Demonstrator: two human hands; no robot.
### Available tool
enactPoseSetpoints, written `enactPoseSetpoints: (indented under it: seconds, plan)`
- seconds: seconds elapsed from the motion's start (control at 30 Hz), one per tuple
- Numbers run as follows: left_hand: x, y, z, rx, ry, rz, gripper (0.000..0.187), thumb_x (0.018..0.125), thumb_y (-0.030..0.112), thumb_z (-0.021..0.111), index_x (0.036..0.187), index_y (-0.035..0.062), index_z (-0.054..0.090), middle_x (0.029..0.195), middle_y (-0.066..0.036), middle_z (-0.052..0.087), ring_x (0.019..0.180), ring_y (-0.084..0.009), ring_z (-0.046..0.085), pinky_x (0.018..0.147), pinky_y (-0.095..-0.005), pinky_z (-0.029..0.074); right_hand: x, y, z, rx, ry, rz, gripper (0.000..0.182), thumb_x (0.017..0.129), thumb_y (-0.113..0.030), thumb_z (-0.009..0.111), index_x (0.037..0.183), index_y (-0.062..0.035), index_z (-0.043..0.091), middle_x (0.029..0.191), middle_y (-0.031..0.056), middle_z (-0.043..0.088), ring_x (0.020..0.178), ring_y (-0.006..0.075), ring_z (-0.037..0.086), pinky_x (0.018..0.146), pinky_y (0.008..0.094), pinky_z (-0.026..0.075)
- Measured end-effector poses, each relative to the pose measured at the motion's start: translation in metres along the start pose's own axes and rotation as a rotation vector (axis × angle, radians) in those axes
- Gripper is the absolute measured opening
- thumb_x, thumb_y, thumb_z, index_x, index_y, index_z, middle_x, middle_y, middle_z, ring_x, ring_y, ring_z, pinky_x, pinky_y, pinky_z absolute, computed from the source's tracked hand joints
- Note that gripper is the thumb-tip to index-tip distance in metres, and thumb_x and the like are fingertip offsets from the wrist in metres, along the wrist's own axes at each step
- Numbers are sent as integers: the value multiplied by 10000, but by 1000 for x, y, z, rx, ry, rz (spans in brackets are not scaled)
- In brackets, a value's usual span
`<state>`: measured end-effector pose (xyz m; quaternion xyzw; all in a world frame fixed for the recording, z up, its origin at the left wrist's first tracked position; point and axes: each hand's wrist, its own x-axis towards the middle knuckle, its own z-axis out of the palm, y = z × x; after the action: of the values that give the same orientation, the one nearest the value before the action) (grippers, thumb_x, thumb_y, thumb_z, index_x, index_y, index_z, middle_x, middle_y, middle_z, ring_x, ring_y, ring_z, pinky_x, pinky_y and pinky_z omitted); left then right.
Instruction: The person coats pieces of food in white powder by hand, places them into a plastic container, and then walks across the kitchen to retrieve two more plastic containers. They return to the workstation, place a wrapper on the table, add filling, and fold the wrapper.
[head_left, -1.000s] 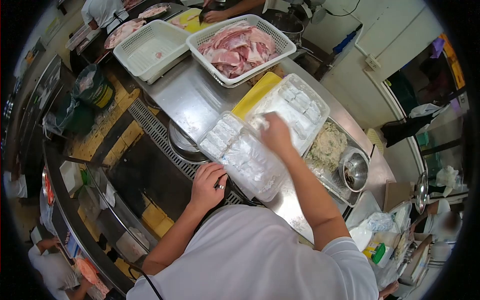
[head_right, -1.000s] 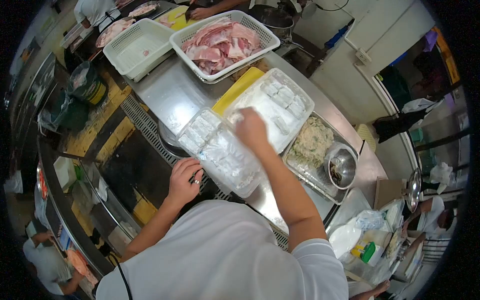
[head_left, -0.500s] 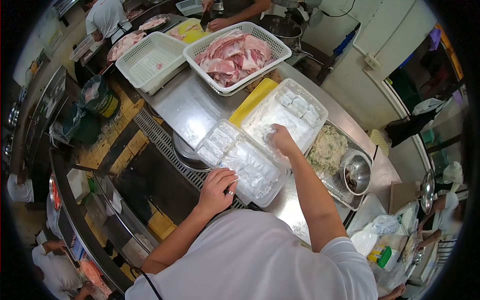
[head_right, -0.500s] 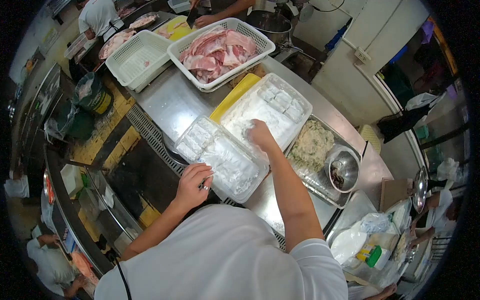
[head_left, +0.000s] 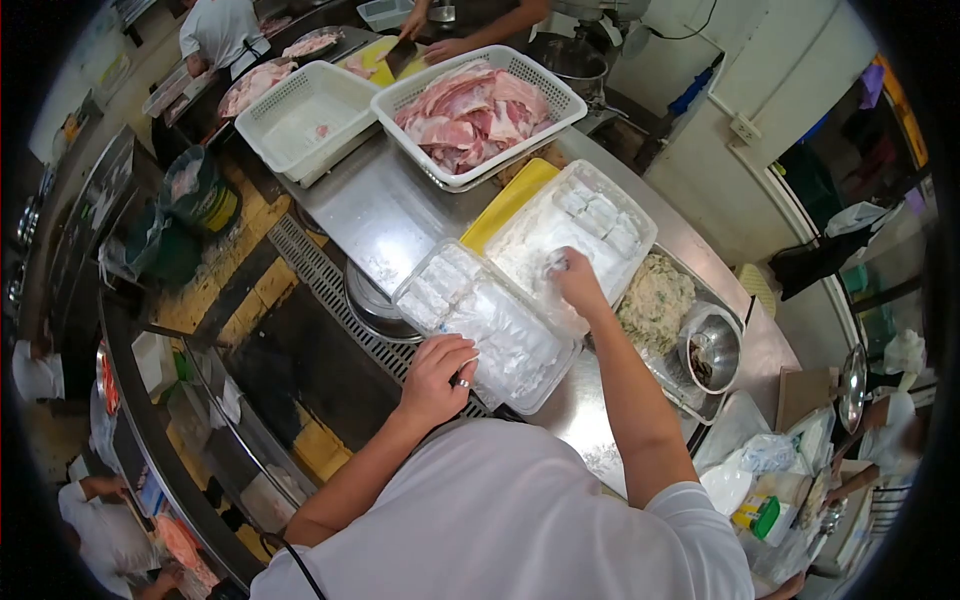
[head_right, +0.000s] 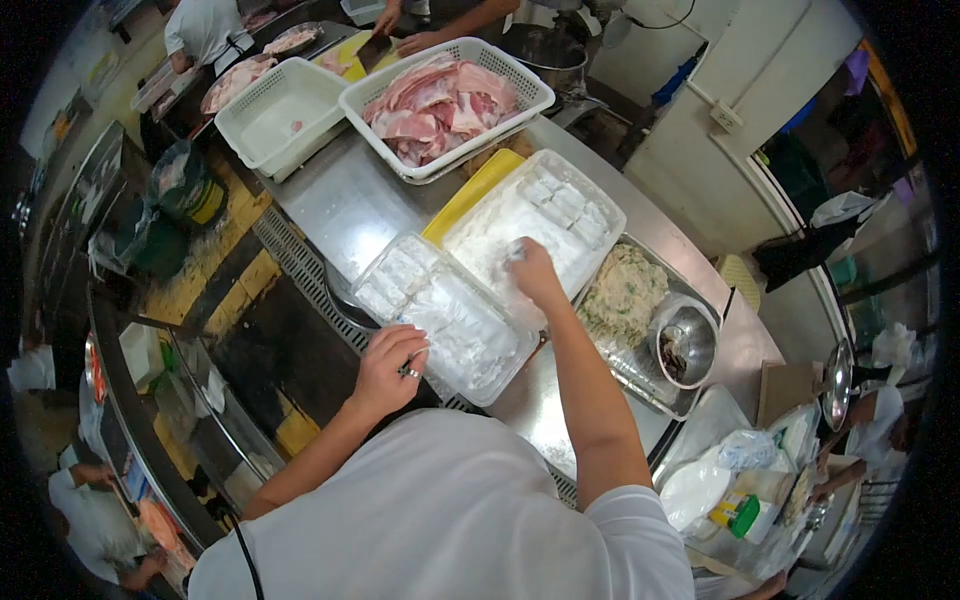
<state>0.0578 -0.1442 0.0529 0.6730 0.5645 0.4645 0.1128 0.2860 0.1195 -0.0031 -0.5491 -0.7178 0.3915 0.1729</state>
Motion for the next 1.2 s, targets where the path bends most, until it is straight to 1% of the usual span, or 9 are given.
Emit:
enactPoseSetpoints:
  seconds: [0.03,0.13,0.33,0.43,0.6,0.63,0.93,1.13,1.2]
  plan:
    - [-1,-1,-1,-6,1,-10,164,858,18,757,1021,25,744,1117,-125,751,1107,-339,684,992,-465,536,-2,1,-4,79,26,52,461,824,-151,753,1241,37,697,1221,298,716,1165,423,693,1009,432,541]
    - [-5,-3,-5,-1,3,-28,166,858,19,758,1024,25,745,1115,-129,751,1110,-342,685,996,-466,535,-20,8,-7,-379,-74,-93,386,840,-117,730,1189,44,708,1133,302,731,1071,417,716,928,424,552]
    - [-10,-9,-9,-8,11,-36,163,855,17,762,1017,20,742,1090,-130,756,1087,-348,692,991,-465,539,-39,-24,-16,-190,125,44,369,836,-171,764,1114,66,714,952,280,748,908,459,725,853,480,566]
    - [-11,-10,-8,-14,14,-31,161,853,13,763,1011,20,740,1087,-128,756,1080,-349,694,987,-463,540,-63,-70,-12,45,150,-71,391,852,-181,762,1152,62,701,1002,282,740,933,444,718,873,474,571]
    - [-6,-11,-8,-28,-4,-3,171,854,-2,768,1022,15,736,1109,-138,754,1083,-359,697,982,-462,549,-78,-99,48,-401,194,-403,357,818,-160,797,1132,-22,698,1094,226,684,1062,385,660,899,463,552]
    - [-5,-11,-9,-31,-6,2,171,854,-2,768,1021,15,736,1109,-138,754,1082,-359,697,982,-462,548,-75,-93,60,-427,238,-461,339,778,-146,824,1070,-33,695,1056,178,657,1054,382,625,888,477,535]
    - [-5,-21,-15,-25,-3,-10,169,847,4,768,1012,16,733,1095,-126,748,1075,-353,687,971,-463,542,-77,-80,62,-525,285,-566,295,734,-160,851,956,-55,687,1047,146,613,1026,344,598,878,455,500]
    - [3,-20,-8,-23,-20,-2,174,847,-13,757,1018,15,741,1098,-142,746,1078,-366,691,970,-463,547,-79,-87,47,-451,204,-520,309,774,-171,828,1030,-47,706,1057,162,607,1035,365,600,889,462,509]
    - [5,-18,-5,-27,-25,-5,182,845,-24,752,1023,15,744,1103,-151,746,1083,-373,693,971,-462,549,-67,-72,29,-368,328,-442,334,799,-173,814,1082,-31,707,1083,187,610,1067,382,600,921,473,515]
